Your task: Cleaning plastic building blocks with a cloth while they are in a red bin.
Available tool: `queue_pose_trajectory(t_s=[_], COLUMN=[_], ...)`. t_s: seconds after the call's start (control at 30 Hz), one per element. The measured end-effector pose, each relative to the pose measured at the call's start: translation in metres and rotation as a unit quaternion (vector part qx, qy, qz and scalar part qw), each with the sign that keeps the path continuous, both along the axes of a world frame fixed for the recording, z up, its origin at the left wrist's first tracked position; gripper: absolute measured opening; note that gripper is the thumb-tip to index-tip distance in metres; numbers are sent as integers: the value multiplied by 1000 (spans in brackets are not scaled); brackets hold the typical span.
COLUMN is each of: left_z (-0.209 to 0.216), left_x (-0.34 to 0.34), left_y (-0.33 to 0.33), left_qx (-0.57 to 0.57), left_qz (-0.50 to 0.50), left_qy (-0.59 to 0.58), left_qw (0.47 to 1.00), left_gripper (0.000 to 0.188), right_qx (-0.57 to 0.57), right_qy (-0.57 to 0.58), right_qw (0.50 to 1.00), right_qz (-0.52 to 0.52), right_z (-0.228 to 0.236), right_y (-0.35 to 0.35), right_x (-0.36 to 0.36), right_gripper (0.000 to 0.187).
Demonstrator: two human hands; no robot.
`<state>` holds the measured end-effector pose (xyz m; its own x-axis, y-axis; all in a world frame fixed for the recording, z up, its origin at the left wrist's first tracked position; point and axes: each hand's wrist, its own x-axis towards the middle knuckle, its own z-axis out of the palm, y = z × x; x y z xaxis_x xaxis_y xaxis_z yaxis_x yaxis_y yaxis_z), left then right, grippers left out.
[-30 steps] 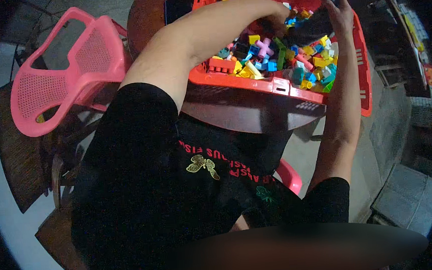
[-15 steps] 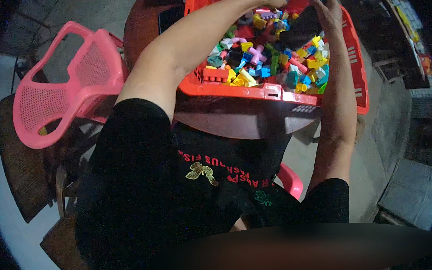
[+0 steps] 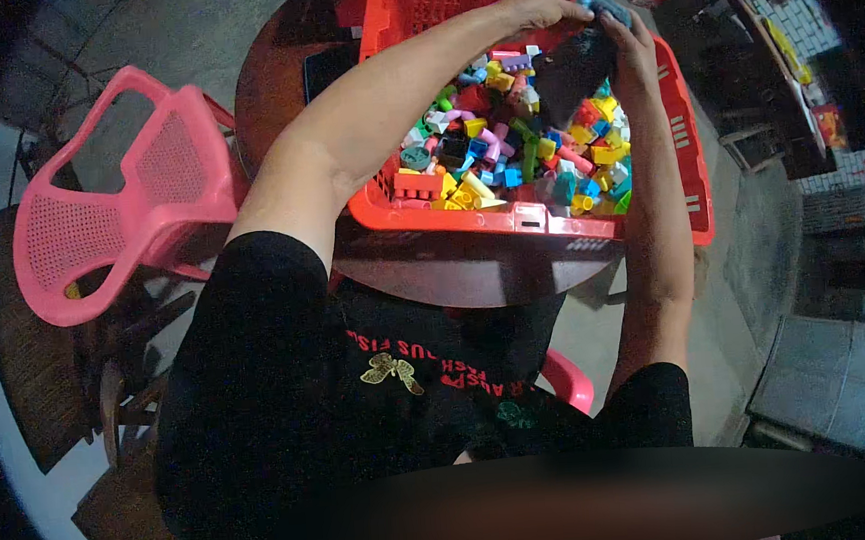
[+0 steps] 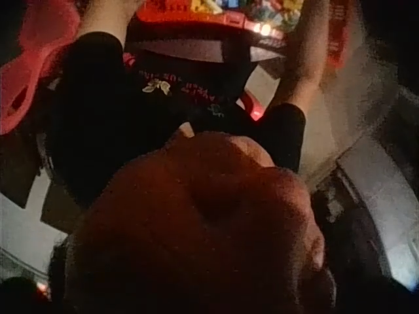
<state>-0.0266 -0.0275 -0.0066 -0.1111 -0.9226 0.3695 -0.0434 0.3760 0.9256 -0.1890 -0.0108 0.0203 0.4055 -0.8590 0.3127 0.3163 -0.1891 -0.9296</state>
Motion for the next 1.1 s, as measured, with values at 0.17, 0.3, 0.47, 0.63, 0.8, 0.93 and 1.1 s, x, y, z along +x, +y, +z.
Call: queue_pose_trajectory(t_s=[0.17,0.3,0.47,0.63,0.8,0.93,1.1], left_z=[19,9,5,15,23,25,12], left_x=[-12,-10,-11,-12,-13,-18,-8], left_y=[29,29,27,40,47,47,32], left_qx=[64,97,97,130,105,126,93], left_qz=[-9,12,10,-20,-37,22,38], left_qy=[83,82,-41,113,157,93,162], left_qw=[994,992,994,985,981,987,982], left_gripper=[29,24,23,23,21,21,22], right_qx=[2,-346,-440,-144,-23,-178,-296], right_qy=[11,260,348,122,53,165,306], right_qw=[999,889,809,981,996,962,894], right_qz=[-38,-149,-173,-47,-66,-124,-139], right_z=[-1,-9,-8,-3,0,-5,-4], right_y=[-4,0,0,-4,-3,-5,8], right_x=[-12,0,-5,-5,-7,-12,-3], right_gripper=[28,30,32,27,25,29,33])
